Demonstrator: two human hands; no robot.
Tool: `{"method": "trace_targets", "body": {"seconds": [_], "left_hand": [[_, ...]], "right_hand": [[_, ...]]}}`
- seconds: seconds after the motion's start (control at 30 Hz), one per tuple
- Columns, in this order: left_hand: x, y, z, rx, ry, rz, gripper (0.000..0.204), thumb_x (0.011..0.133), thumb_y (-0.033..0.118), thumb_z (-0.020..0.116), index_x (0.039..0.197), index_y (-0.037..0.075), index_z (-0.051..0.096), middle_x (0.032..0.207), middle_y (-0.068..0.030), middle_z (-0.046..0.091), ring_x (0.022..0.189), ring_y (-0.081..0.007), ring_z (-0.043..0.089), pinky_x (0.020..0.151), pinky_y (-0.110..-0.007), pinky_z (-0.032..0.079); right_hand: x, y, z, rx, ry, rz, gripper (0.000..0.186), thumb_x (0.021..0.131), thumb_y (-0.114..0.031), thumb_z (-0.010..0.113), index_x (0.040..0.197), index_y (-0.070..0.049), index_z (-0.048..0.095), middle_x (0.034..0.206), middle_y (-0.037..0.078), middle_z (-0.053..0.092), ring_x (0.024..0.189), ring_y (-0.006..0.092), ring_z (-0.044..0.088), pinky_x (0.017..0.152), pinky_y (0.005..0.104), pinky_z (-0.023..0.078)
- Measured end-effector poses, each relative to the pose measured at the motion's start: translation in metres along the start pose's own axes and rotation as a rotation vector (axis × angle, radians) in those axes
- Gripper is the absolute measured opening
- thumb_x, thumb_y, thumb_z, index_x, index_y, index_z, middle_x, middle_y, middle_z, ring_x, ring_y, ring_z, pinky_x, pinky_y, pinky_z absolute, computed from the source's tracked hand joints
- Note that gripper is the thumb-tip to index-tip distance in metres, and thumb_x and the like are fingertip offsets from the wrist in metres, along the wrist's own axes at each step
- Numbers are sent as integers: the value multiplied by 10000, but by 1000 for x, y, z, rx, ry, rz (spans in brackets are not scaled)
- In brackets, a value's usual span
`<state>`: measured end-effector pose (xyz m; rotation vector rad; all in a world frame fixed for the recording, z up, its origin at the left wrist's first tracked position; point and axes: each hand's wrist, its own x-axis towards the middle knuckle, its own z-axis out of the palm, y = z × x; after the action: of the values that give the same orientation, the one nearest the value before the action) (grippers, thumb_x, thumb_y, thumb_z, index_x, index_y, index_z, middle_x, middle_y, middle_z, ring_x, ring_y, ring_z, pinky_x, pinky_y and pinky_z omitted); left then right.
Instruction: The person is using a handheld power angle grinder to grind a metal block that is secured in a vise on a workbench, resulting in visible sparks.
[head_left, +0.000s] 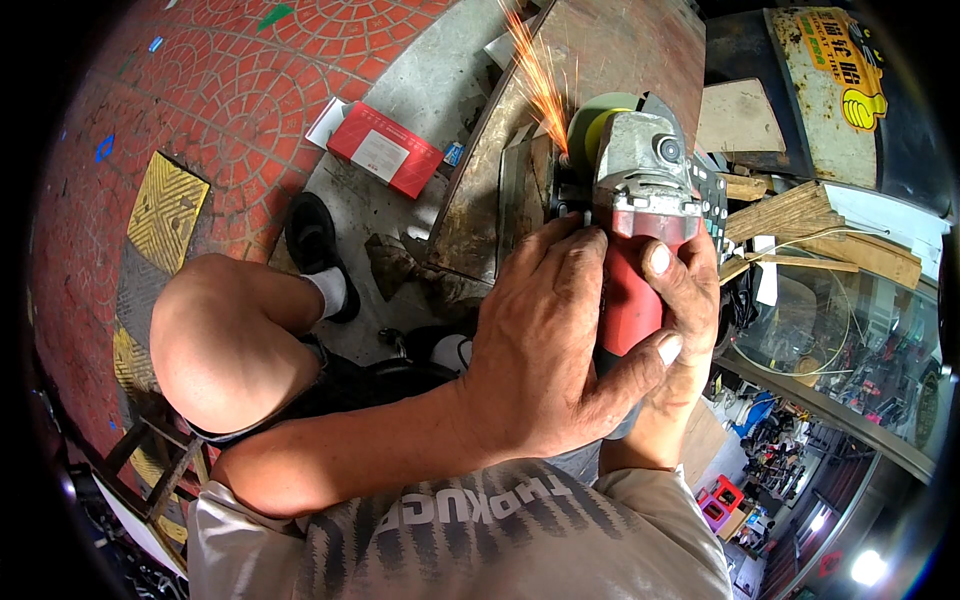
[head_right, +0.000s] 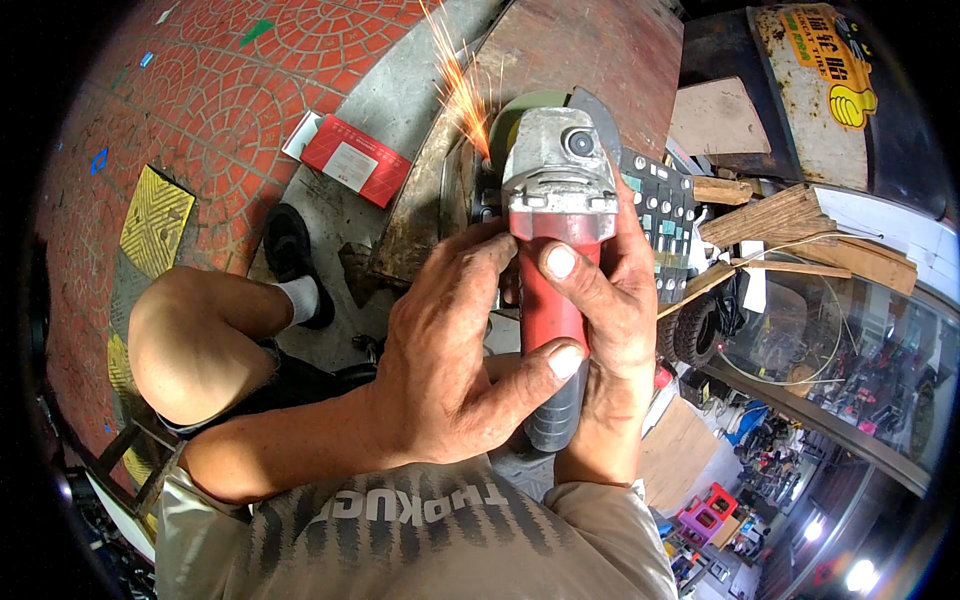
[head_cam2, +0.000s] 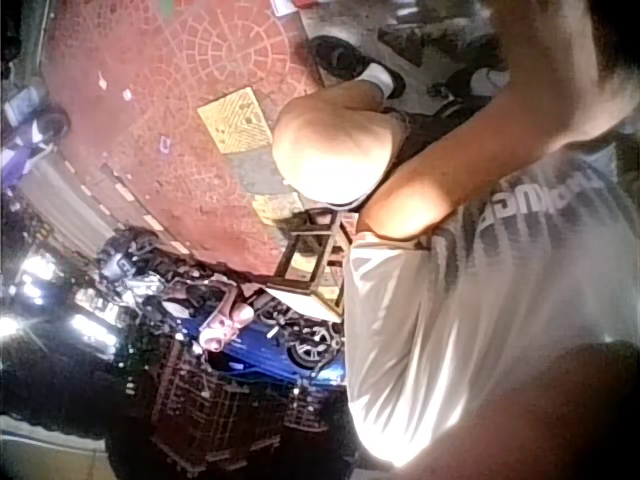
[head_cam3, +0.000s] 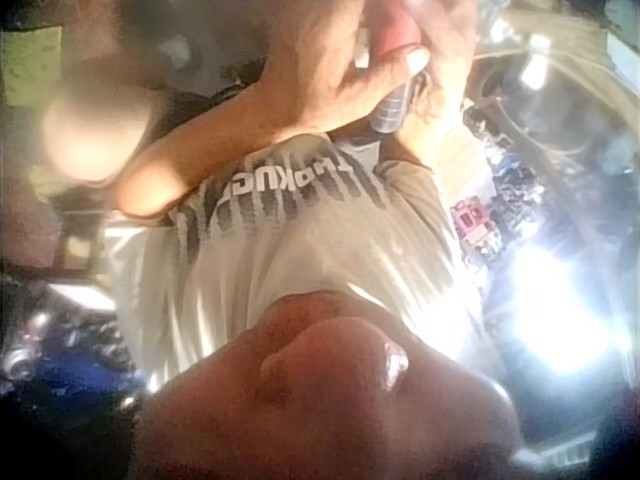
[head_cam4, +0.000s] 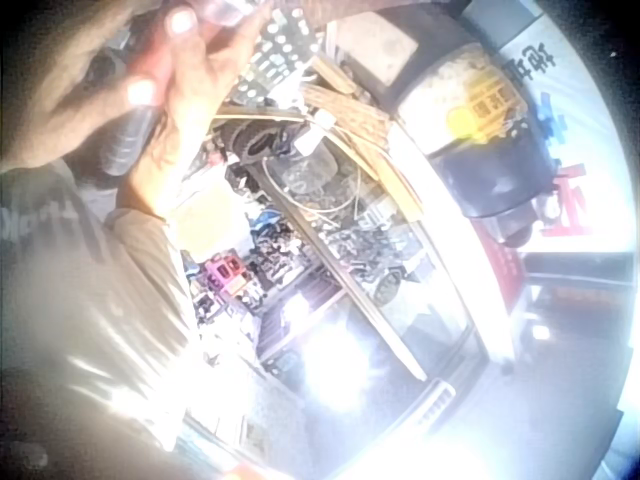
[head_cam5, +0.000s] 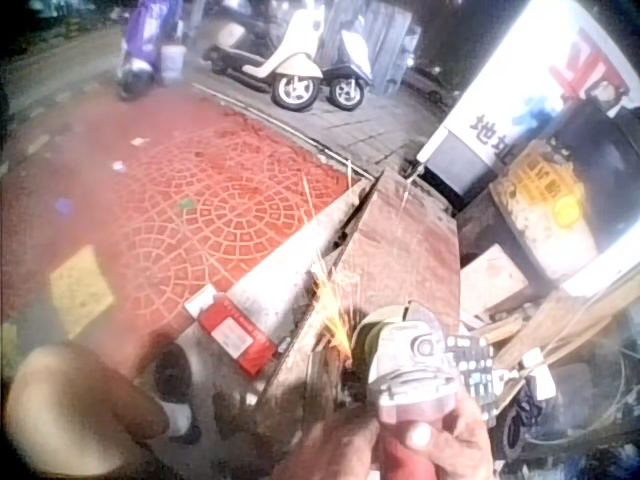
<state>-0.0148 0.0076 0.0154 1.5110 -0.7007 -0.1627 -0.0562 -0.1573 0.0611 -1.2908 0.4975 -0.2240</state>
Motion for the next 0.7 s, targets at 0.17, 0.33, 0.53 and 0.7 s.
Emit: {"method": "trace_targets", "body": {"seconds": [0.17,0.33,0.53,0.7], "left_hand": [[-2,-2,0,-13,-3,7,786,1015,328,872,1562,-130,542,1502,-388,622,1370,-547,650,1183,-578,526],[-1,0,-1,-5,-1,1,787,1016,330,870,1565,-129,541,1500,-387,626,1372,-549,648,1187,-578,523],[-1,-1,-1,-23,10,15,791,1016,325,868,1577,-125,539,1507,-375,628,1372,-539,650,1180,-572,524],[0,-1,-1,-28,1,6,780,1019,318,865,1576,-123,542,1502,-366,632,1359,-528,655,1173,-567,525]], "right_hand": [[0,2,-1,-23,6,-16,1022,929,-153,945,1783,-9,402,1441,196,743,1200,273,779,936,393,704],[-1,-2,2,-18,0,-1,1030,925,-159,952,1783,-6,402,1452,193,740,1212,275,776,974,388,690],[0,0,4,-3,5,-14,1027,921,-152,946,1780,0,405,1446,195,741,1198,273,778,956,386,687],[-3,1,2,-2,17,-10,1023,919,-155,941,1778,6,407,1448,196,740,1205,276,775,978,399,677]]}}
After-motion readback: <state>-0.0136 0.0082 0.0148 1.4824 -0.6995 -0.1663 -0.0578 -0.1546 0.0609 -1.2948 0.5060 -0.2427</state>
